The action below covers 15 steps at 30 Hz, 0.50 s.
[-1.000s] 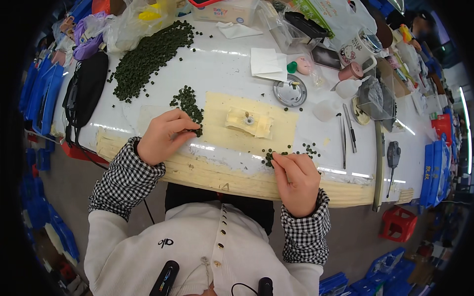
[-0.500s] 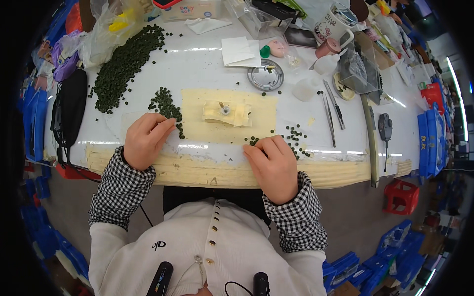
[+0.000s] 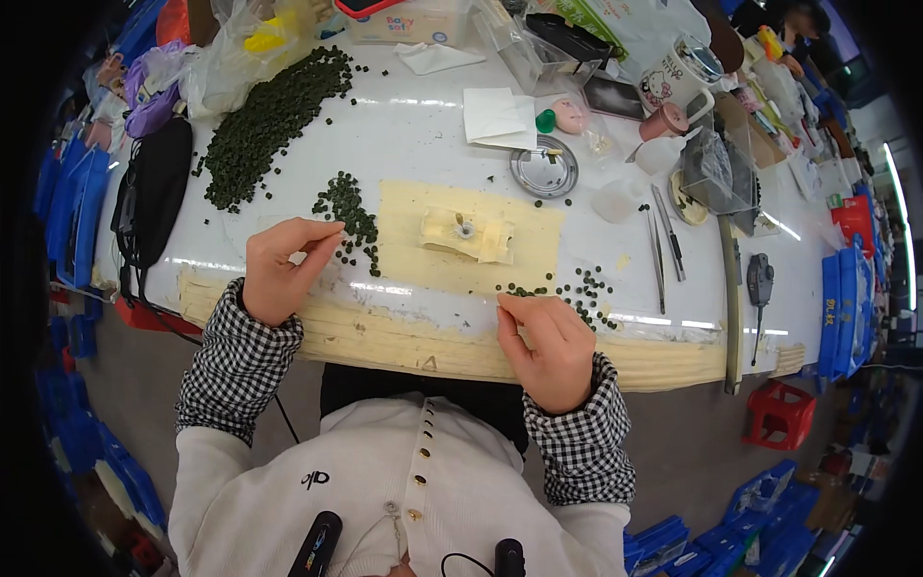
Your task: Sorting small green and black components and placing them onto an assembly block.
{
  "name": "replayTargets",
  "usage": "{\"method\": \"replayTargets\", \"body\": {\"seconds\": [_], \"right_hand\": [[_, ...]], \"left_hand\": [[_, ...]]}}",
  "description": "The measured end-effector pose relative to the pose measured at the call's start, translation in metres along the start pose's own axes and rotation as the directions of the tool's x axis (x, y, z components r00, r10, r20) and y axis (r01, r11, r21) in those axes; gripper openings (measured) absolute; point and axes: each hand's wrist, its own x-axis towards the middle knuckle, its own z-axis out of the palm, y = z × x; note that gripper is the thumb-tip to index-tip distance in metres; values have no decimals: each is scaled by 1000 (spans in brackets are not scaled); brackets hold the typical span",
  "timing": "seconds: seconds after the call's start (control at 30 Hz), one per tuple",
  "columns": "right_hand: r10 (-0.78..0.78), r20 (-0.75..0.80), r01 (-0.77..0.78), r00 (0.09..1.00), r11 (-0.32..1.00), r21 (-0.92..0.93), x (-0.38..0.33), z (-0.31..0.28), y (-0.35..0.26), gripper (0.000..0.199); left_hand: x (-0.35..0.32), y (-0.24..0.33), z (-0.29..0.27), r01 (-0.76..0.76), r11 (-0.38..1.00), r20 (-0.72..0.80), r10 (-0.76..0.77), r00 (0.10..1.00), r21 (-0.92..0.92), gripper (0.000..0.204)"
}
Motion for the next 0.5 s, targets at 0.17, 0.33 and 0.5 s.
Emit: {"method": "replayTargets", "body": {"seconds": [0.17,0.33,0.5], "right_hand": [[-19,51,15,999,996,84,14,-7,-13,21],[-143,107,122,984,976,181,50,-21,-33,23],[-122,85,85,989,933,351,89,-22,-31,25]], "left_hand": [[-15,25,10,288,832,261,-179,949,-474,15],[-3,52,20,437,634,512,-75,856,-638,16],[51,59,26,378,449,405,-39,913,-809,13]]}}
